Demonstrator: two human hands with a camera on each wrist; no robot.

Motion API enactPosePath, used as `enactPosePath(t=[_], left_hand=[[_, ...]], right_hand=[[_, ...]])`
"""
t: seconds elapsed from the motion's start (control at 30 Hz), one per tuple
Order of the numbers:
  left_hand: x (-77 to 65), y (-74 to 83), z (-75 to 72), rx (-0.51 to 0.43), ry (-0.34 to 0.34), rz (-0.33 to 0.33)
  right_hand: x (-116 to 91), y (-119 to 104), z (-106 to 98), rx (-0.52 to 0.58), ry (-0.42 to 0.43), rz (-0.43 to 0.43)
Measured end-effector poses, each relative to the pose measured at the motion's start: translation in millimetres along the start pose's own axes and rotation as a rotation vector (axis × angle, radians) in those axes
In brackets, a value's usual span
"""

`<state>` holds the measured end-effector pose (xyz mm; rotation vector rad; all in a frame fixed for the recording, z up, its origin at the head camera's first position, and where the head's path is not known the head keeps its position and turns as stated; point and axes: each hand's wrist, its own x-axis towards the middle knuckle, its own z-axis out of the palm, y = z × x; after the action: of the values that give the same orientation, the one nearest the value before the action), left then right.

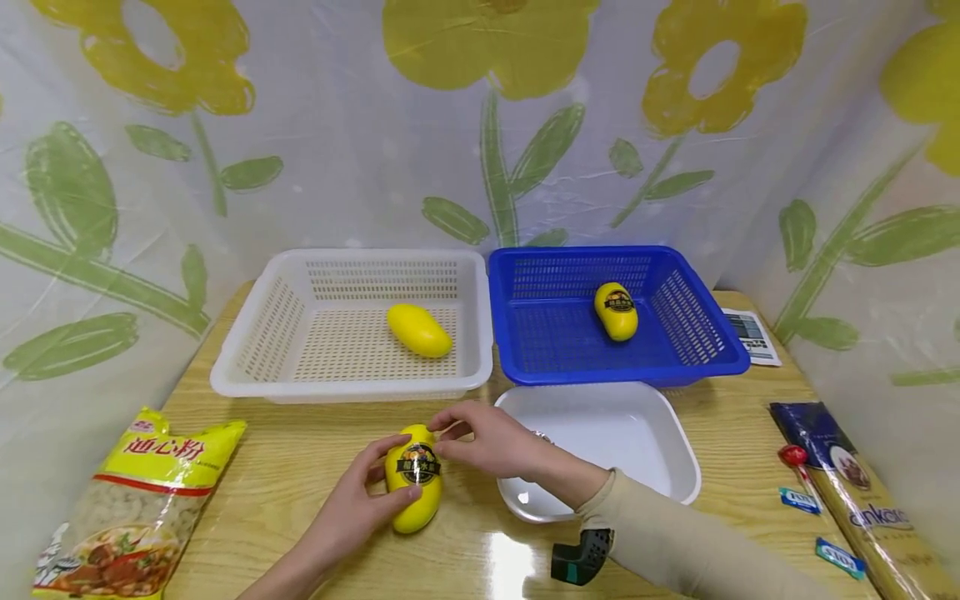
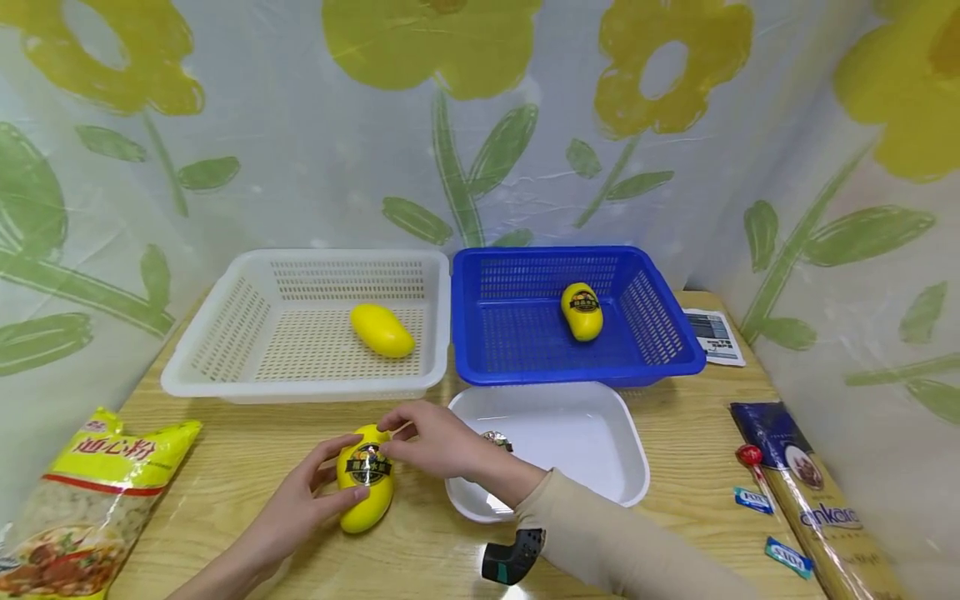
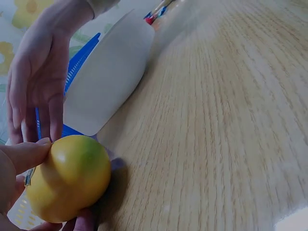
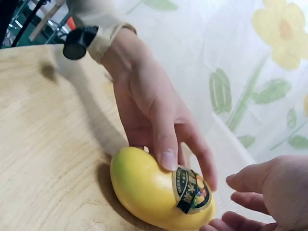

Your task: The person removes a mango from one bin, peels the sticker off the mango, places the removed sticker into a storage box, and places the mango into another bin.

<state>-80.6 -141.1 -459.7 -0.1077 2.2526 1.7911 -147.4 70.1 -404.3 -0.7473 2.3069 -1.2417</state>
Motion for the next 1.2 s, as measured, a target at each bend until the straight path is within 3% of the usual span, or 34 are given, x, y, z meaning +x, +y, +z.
enactPosePath(t=[0.3, 0.57, 1.03, 1.2], left_hand=[[-2.0, -0.6, -0.8, 0.064, 0.006, -0.002], [-3.3, -1.2, -0.5, 0.047, 0.011, 0.001], [-0.1, -1.3, 1.4, 0.031, 0.01, 0.011], [0.9, -1.1, 1.9, 0.04, 0.006, 0.019]], right_hand=[[17, 0, 6, -0.079, -0.048, 0.043], [21, -1, 11, -0.019, -0.063, 0.042], [20, 1, 11, 0.007, -0.025, -0.034], [19, 0, 12, -0.022, 0.002, -0.014]])
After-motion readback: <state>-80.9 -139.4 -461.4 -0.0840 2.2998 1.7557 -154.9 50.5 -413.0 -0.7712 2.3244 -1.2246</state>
